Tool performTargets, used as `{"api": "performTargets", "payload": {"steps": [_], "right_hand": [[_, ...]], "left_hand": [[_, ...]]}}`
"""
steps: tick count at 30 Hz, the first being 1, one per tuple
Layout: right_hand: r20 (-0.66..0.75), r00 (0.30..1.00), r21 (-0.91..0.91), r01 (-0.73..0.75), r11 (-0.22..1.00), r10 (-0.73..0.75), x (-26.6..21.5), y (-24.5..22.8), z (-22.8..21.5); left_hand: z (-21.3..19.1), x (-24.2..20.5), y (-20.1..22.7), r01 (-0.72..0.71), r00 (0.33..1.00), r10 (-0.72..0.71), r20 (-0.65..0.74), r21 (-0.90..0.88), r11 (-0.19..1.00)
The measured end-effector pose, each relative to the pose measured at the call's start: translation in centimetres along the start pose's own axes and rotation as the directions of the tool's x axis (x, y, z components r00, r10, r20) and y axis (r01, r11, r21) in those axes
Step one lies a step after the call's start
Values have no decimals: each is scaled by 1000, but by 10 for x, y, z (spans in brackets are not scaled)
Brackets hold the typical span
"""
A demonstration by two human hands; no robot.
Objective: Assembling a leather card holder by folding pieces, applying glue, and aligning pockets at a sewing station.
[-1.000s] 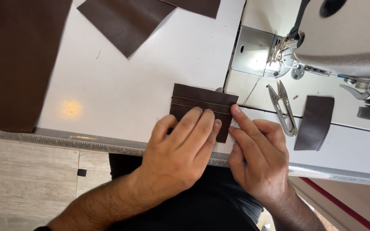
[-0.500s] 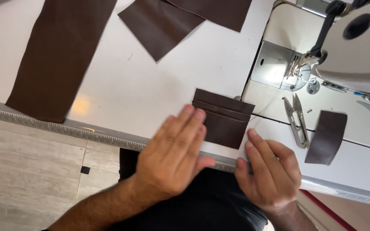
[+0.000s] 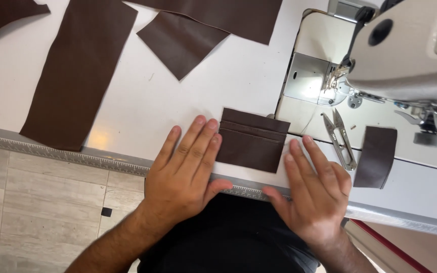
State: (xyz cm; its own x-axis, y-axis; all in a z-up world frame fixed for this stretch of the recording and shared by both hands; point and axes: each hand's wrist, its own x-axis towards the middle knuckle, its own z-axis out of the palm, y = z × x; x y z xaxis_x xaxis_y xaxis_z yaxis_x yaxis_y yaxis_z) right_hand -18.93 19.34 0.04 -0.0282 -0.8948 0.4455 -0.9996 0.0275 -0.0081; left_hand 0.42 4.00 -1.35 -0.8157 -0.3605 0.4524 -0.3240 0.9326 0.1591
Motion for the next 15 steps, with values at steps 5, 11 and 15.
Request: {"api": "performTargets", "payload": {"steps": [5, 11, 15], "right_hand": [[-179, 978, 22, -109, 994, 111, -57, 40, -8], [5, 988, -130, -150, 980, 152, -58, 63, -42], [-3, 980, -117, -200, 973, 201, -57, 74, -44]], "left_hand": [[-10, -13, -8, -10, 951, -131, -279, -453, 892], [-32, 47, 4, -265, 947, 125, -295, -501, 824], [-7, 92, 16, -418, 908, 380, -175, -396, 817]]}}
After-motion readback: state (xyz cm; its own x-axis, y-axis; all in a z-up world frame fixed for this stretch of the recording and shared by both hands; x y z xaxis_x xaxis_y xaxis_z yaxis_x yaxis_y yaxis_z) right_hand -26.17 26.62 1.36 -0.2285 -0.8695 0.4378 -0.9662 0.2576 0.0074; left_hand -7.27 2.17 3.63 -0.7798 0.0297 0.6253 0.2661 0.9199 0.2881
